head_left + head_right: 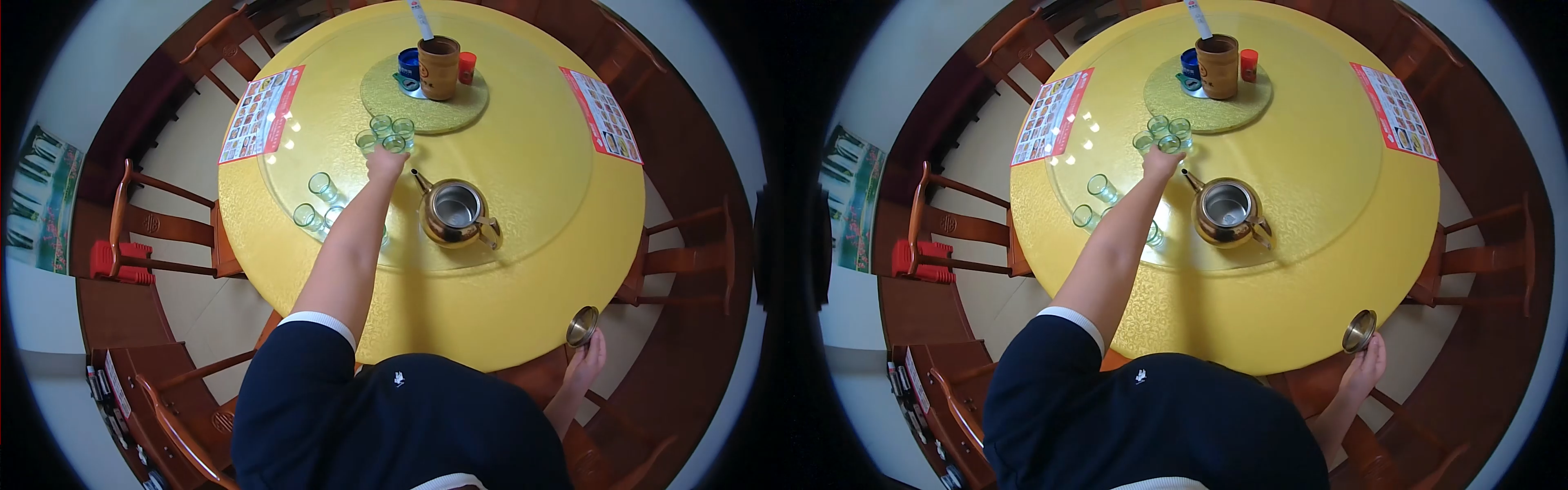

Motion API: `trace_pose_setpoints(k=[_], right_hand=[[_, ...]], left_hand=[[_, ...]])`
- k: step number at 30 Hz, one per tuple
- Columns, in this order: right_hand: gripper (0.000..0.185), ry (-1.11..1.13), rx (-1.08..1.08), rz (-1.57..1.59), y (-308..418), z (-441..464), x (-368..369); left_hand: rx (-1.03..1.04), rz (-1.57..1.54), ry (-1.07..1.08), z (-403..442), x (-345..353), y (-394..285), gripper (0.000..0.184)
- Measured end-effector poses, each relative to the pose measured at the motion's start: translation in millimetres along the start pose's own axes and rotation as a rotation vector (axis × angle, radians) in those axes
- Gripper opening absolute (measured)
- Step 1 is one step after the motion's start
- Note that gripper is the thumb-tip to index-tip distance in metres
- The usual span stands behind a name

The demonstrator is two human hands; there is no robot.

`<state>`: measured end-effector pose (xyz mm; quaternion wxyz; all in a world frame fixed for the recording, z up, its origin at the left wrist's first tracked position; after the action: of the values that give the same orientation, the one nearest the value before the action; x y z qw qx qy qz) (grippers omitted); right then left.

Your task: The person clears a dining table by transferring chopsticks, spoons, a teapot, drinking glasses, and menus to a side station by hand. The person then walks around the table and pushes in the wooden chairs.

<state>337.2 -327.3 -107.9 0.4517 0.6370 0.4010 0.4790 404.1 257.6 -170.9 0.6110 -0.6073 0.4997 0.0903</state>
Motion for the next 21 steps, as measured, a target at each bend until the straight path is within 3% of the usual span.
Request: trace_pose_setpoints(k=[5,7,10,12,19,21], right_hand=[[0.027,0.049,-0.101,-0.295,-2.5,5.7,-10.1],[0.027,0.046,-0.091,-0.226,-4.6,6.8,-7.2],[0.026,0.056,-0.031,-0.062,-4.6,8.5,3.0],[0.025,0.059,0.018,0.038,-6.3,9.0,9.3],[0.019,0.119,0.001,0.019,1.6,5.6,28.5],[0.019,0.115,-0.006,0.026,0.8,5.3,26.2]], left_hand=[[0.161,-0.047,-0.019,-6.5,-13.9,5.3,0.062],[0.278,-0.223,-0.105,-14.1,-31.9,2.0,0.059],[0.281,-0.232,-0.177,-29.1,-65.3,-5.0,0.057],[0.454,-0.383,-0.234,-48.4,-85.0,-18.5,0.053],[0.698,-0.778,0.118,-127.6,-87.3,-56.4,0.064],[0.734,-0.689,0.143,-133.8,-73.3,-54.0,0.066]])
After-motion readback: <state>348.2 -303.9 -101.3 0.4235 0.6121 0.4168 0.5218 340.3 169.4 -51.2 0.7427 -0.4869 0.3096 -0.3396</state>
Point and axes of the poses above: each hand's wrist, its own z-axis towards the middle knuckle, its own x-axis out of the palm, y = z × x, the point moved 8 cm from there along z, towards the middle knuckle, and after that the axes turned 1 degree about -z, right-handed, at the moved point
